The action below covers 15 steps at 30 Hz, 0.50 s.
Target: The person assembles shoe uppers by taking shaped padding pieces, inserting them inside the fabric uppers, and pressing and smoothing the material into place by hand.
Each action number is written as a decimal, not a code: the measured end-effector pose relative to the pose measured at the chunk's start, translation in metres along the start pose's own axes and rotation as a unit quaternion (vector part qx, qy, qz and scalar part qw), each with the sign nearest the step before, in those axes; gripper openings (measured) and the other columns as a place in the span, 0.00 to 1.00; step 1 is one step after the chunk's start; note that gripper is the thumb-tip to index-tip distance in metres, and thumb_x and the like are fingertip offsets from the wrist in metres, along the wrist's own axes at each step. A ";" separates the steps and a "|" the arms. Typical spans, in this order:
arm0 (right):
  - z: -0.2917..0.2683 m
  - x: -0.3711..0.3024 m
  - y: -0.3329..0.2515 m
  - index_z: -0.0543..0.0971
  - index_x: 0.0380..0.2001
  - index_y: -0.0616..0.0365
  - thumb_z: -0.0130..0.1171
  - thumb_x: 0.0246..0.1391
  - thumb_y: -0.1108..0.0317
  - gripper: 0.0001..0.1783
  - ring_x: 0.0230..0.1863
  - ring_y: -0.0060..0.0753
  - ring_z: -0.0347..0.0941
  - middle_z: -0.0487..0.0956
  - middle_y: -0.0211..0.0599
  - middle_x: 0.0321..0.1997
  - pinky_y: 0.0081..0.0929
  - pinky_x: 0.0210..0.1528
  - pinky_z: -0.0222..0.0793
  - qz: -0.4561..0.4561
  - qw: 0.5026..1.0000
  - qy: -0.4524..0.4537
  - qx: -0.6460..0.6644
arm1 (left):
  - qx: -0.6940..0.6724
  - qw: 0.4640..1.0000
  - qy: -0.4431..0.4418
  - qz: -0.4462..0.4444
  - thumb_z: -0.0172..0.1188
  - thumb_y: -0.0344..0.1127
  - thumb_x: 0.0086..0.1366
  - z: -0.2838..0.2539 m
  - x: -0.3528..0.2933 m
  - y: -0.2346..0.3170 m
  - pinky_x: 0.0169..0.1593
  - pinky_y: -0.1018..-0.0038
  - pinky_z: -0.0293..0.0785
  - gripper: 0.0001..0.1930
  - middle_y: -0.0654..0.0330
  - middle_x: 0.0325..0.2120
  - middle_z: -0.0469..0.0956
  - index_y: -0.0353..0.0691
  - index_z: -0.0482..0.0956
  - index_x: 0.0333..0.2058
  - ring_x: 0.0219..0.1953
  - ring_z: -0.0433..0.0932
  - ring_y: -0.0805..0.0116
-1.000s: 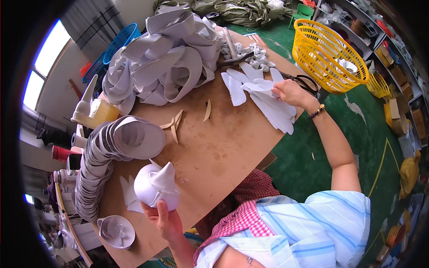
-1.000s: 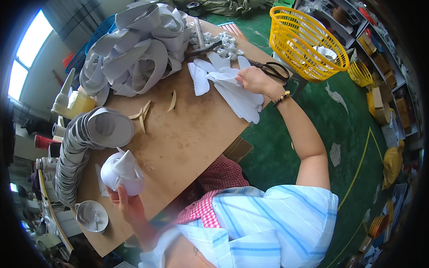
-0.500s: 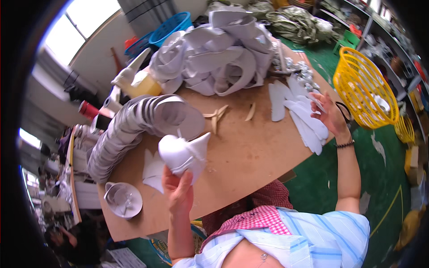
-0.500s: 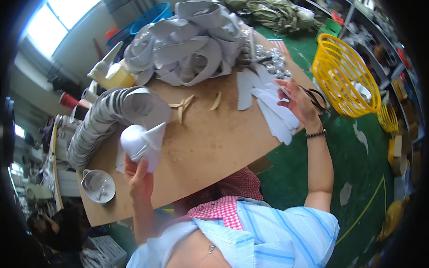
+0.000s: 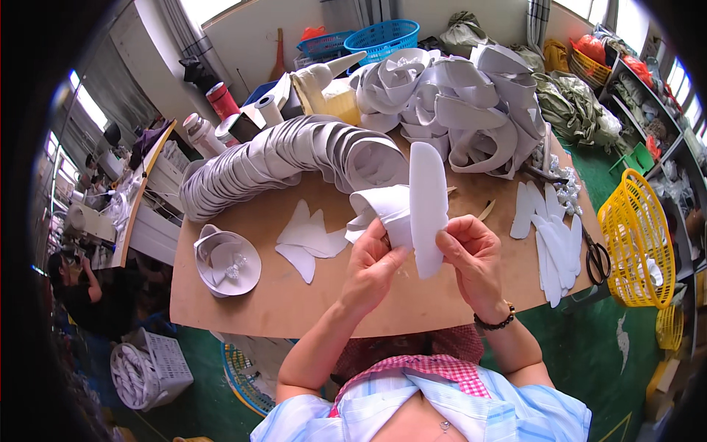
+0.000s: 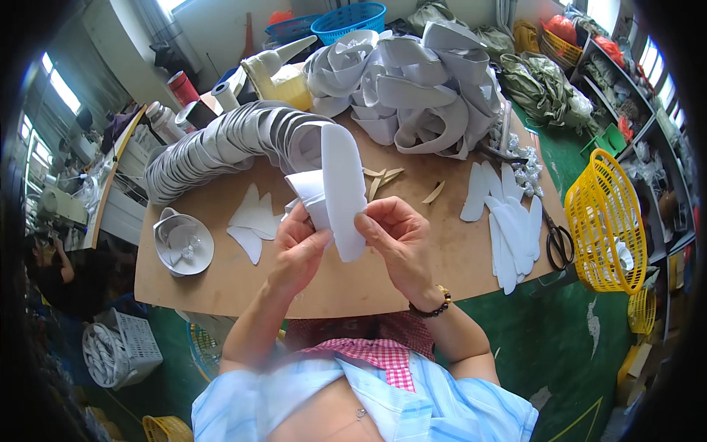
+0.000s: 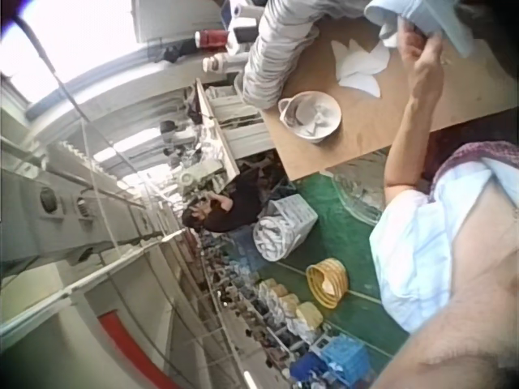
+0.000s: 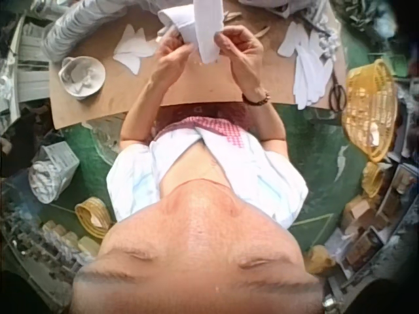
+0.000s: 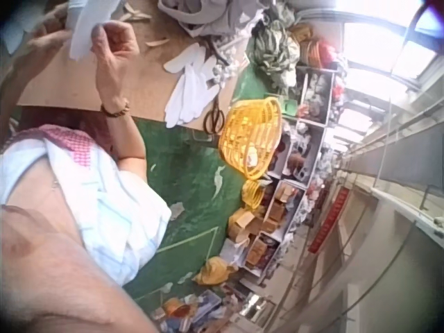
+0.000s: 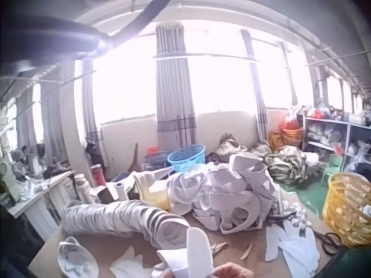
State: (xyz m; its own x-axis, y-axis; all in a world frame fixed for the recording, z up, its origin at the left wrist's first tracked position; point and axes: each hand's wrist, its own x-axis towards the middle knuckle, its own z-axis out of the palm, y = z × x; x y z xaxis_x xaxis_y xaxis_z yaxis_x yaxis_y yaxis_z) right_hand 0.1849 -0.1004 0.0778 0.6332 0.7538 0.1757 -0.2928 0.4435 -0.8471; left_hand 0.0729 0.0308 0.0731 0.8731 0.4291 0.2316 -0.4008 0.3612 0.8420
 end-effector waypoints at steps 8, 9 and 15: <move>0.010 0.010 0.008 0.77 0.38 0.65 0.63 0.55 0.72 0.10 0.36 0.17 0.76 0.80 0.31 0.35 0.14 0.39 0.74 -0.028 0.994 -0.005 -0.104 | -0.054 0.997 -0.008 -0.048 0.49 0.21 0.42 -0.003 -0.003 0.009 0.59 0.71 0.62 0.37 0.53 0.51 0.72 0.29 0.62 0.58 0.55 0.70 0.65; 0.010 0.010 0.009 0.77 0.38 0.65 0.63 0.55 0.72 0.09 0.36 0.17 0.76 0.80 0.32 0.35 0.14 0.39 0.74 -0.029 0.995 -0.007 -0.100 | -0.055 0.997 -0.005 -0.049 0.49 0.21 0.42 -0.003 -0.004 0.010 0.59 0.71 0.62 0.37 0.53 0.51 0.72 0.29 0.62 0.58 0.55 0.70 0.65; 0.011 0.009 0.008 0.77 0.37 0.65 0.63 0.56 0.72 0.09 0.35 0.16 0.76 0.80 0.32 0.34 0.14 0.39 0.73 -0.020 0.994 0.001 -0.104 | -0.096 0.994 -0.031 -0.052 0.50 0.31 0.51 -0.005 -0.007 0.007 0.58 0.71 0.61 0.34 0.54 0.52 0.71 0.29 0.61 0.59 0.53 0.70 0.66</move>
State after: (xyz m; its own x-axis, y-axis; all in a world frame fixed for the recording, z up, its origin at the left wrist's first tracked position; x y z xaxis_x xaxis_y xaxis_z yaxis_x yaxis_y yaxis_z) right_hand 0.1802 -0.0849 0.0779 0.6426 0.7369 0.2098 -0.1142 0.3629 -0.9248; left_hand 0.0622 0.0349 0.0750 0.9257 0.3315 0.1820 -0.3473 0.5542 0.7565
